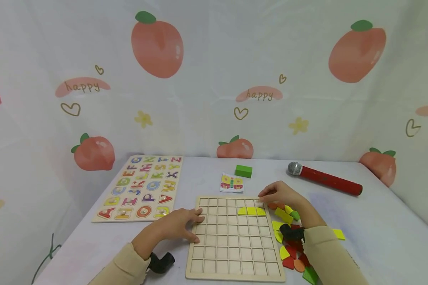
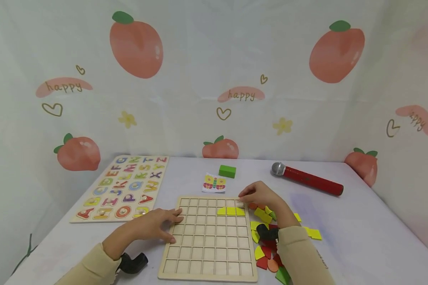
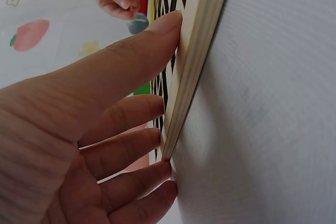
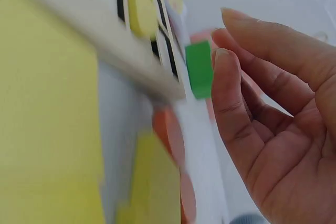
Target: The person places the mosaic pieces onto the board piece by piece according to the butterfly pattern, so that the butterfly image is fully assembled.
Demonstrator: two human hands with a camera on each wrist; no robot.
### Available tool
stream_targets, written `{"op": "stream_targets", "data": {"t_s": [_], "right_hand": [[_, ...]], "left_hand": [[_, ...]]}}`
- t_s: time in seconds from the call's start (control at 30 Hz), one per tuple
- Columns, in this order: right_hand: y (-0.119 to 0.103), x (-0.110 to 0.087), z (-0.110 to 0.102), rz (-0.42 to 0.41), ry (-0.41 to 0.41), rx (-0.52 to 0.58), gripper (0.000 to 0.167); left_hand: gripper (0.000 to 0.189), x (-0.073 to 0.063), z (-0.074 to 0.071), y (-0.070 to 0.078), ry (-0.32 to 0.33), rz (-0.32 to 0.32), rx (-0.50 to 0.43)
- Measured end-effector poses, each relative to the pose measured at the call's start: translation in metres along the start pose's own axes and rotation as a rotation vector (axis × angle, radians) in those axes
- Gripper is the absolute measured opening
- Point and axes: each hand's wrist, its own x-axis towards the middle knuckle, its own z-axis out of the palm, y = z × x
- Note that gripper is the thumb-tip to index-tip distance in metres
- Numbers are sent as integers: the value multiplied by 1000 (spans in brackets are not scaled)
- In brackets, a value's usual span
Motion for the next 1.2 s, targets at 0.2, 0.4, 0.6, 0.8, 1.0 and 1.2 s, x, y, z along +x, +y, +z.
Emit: {"op": "stream_targets", "data": {"t_s": [0.2,0.4,0.6,0.8,1.0,1.2], "right_hand": [[18,-7,-12,-3,-36,23,35],[26,-11,-12,73,-1,70,33],[29,-12,-11,107,30,37,29],[32,-9,-11,104,18,16,28],[31,-11,-12,35,-34,25,29],[25,-9,-14,25,-68,45,24]], "left_hand": [[63,0,0,0,-1,2,8],[64,0,0,1,2,9,24],[64,0,0,2,3,-2,26],[63,0,1,2,5,-6,21],[63,-1,0,2,3,-6,25],[64,0,1,3,9,-6,19]]}}
